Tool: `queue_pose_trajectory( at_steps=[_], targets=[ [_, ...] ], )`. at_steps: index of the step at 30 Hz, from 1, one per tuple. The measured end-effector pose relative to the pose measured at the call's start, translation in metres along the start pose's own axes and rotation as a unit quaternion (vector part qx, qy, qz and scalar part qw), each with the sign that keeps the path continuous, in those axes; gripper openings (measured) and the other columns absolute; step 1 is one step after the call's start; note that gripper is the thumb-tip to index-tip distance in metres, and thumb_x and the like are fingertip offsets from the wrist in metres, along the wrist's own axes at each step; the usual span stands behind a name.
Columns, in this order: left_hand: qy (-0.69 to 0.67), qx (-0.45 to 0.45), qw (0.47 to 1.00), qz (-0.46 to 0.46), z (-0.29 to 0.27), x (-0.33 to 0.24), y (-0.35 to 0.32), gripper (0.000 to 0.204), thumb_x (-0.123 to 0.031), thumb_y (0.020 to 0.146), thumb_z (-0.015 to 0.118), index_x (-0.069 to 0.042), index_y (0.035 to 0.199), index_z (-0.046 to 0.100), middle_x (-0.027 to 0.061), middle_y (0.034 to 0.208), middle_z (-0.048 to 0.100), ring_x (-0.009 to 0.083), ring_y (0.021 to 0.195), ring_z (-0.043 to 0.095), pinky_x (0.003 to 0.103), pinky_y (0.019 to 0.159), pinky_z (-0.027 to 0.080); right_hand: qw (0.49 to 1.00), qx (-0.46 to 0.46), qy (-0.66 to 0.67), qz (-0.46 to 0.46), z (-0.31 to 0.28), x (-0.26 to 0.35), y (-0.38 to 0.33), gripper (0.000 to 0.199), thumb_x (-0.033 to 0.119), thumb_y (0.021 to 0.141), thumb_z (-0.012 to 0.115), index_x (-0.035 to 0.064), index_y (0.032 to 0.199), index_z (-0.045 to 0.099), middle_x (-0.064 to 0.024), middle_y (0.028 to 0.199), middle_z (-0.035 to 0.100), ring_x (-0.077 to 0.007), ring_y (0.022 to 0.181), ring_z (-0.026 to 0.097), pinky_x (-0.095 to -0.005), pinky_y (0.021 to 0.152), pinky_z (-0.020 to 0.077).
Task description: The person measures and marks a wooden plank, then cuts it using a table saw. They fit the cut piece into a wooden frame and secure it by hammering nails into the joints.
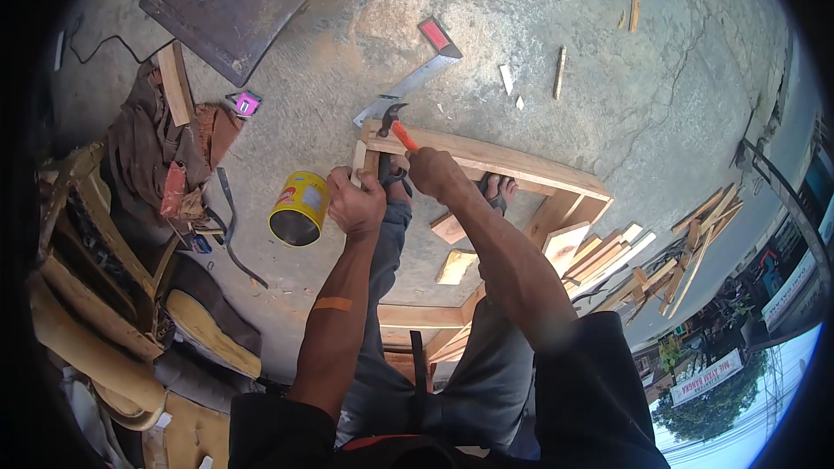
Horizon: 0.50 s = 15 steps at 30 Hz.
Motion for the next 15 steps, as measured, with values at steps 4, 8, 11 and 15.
queue_pose_trajectory(
  at_steps=[4,8,11,15],
  targets=[
    [0.001,-0.009,1.000,-0.025,-0.001,0.004,0.001,0.024,-0.024,0.085,0.064,-0.005,0.098,0.055,0.0161,0.092,0.061,0.0407,0.075,0.065,0.052,0.062,0.052,0.945,-0.215,0.244,-0.025,-0.109,0.048,-0.034,0.061,0.053,0.108,0.036,-0.0038,0.103,0.058,-0.0198,0.076,0.064,-0.0333,0.071,0.067,-0.0474,0.070,0.0511],
    [0.002,0.008,1.000,-0.014,-0.002,-0.008,0.003,0.024,-0.024,0.087,0.063,-0.006,0.099,0.055,0.0161,0.093,0.061,0.0409,0.072,0.065,0.051,0.061,0.053,0.956,-0.269,0.118,0.003,-0.027,0.011,-0.019,0.044,0.040,0.108,0.044,-0.0026,0.102,0.052,-0.0289,0.082,0.068,-0.0468,0.078,0.069,-0.0552,0.071,0.0505],
    [-0.006,0.008,1.000,-0.022,0.004,0.001,0.000,0.023,-0.024,0.088,0.062,-0.005,0.098,0.055,0.0164,0.093,0.061,0.0412,0.071,0.065,0.052,0.060,0.053,0.995,-0.083,-0.008,-0.057,-0.024,0.005,-0.002,0.052,0.043,0.108,0.041,-0.0037,0.100,0.061,-0.0335,0.087,0.067,-0.0539,0.089,0.065,-0.0578,0.082,0.0492],
    [-0.002,-0.015,1.000,-0.014,-0.007,-0.004,0.003,0.022,-0.023,0.086,0.063,-0.006,0.096,0.054,0.0160,0.089,0.058,0.0395,0.074,0.066,0.051,0.056,0.055,0.924,-0.235,0.301,0.013,-0.081,0.041,-0.041,0.052,0.044,0.109,0.040,-0.0033,0.097,0.056,-0.0263,0.075,0.066,-0.0472,0.073,0.065,-0.0539,0.069,0.0520]
  ],
)
Point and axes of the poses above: each hand's wrist, its own y-axis towards the middle knuckle, its own z-axis out of the palm, x = y × z, the point moved 5 cm from there along y, towards the middle knuckle
